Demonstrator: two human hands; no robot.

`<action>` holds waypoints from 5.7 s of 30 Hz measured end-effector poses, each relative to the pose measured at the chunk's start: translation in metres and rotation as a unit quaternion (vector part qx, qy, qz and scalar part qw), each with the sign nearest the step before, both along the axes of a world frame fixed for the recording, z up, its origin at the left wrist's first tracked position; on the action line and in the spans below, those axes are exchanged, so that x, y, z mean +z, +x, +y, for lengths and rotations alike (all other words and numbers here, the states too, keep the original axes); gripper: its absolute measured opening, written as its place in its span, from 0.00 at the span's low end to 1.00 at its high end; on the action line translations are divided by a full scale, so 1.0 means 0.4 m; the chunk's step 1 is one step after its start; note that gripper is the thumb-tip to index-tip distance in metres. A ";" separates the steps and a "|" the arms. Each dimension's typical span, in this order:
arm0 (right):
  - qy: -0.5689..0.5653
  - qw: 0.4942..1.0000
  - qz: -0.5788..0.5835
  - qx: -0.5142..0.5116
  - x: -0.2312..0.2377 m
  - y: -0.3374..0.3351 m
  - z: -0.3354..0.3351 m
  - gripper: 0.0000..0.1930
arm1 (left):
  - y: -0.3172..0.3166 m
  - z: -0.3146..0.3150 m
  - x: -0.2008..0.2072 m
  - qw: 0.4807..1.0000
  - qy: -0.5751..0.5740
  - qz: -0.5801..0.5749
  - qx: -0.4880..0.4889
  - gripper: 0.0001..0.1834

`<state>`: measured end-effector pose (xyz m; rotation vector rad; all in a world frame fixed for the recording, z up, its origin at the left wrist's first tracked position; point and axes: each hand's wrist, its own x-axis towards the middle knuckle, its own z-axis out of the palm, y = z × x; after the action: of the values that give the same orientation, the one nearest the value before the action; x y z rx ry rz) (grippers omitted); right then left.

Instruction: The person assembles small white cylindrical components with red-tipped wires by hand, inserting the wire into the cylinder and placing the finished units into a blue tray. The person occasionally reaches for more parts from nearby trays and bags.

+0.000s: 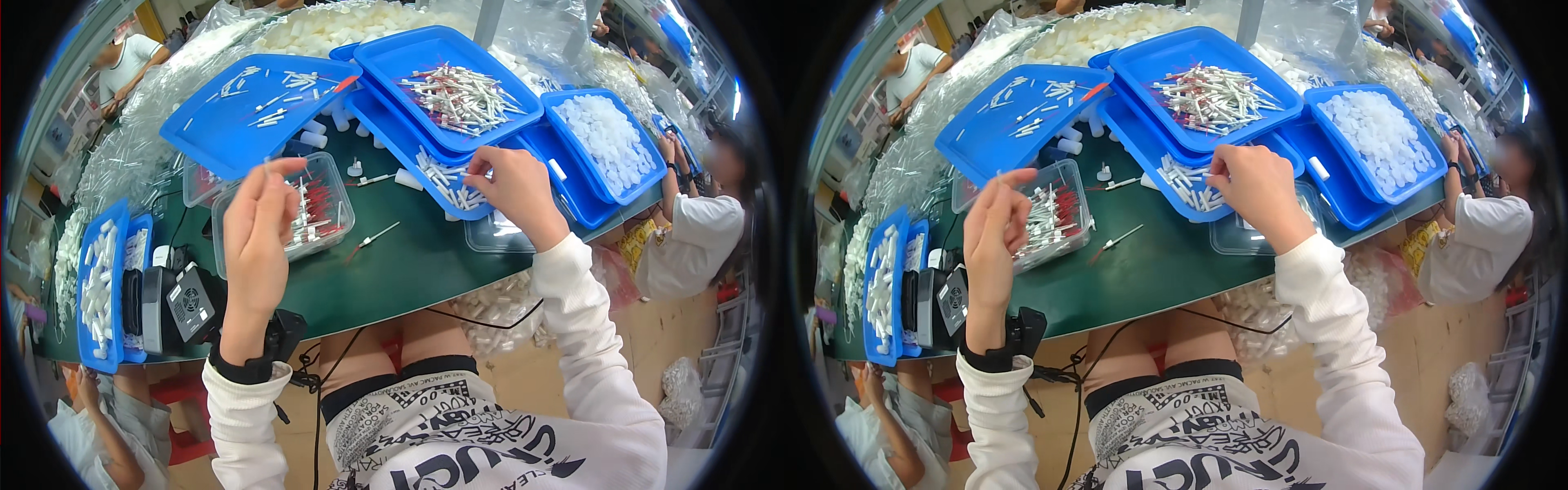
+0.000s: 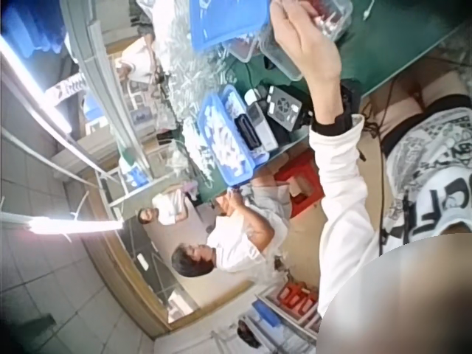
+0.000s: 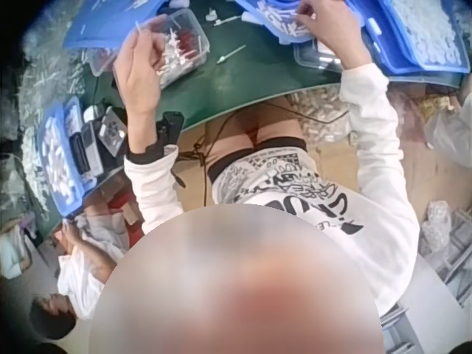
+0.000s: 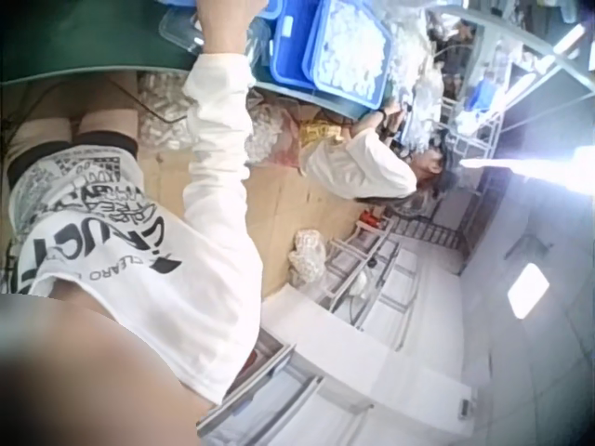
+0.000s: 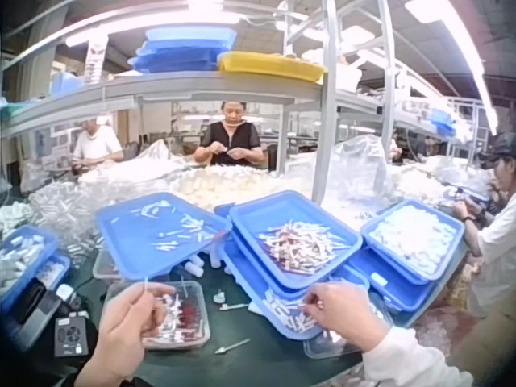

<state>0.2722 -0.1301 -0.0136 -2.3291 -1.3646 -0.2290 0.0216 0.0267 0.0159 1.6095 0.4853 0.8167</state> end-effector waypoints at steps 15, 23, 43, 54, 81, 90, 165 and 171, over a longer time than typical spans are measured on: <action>0.223 0.866 0.336 0.295 0.139 -0.214 -0.040 0.05 | -0.033 -0.138 0.047 0.984 0.138 0.075 -0.088 0.05; 0.212 0.860 0.357 0.297 0.127 -0.211 -0.047 0.06 | -0.027 -0.149 0.051 0.973 0.206 0.068 -0.075 0.05; 0.288 0.923 0.032 0.252 0.084 -0.231 -0.024 0.06 | -0.020 -0.130 -0.006 0.978 0.208 -0.012 -0.018 0.14; 0.303 0.888 0.064 0.339 0.077 -0.251 -0.006 0.07 | -0.062 -0.131 -0.001 0.958 0.288 0.003 -0.002 0.11; 0.136 0.921 0.144 0.335 0.117 -0.207 -0.017 0.16 | -0.047 -0.106 0.001 0.971 0.230 0.066 -0.022 0.18; 0.179 0.967 0.167 0.073 0.114 0.105 0.113 0.10 | -0.041 0.126 -0.065 0.862 0.425 0.277 0.015 0.13; 0.195 0.948 -0.008 0.249 0.119 -0.417 0.072 0.09 | -0.162 -0.071 0.006 0.966 0.254 0.004 0.041 0.14; 0.171 0.953 0.121 0.220 0.114 -0.466 0.099 0.06 | -0.200 -0.015 -0.031 0.949 0.310 0.002 0.062 0.12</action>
<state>0.0860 -0.0903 0.0319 -1.6619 -1.5338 -0.0350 -0.0583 0.0206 0.0035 2.1712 0.3498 1.1371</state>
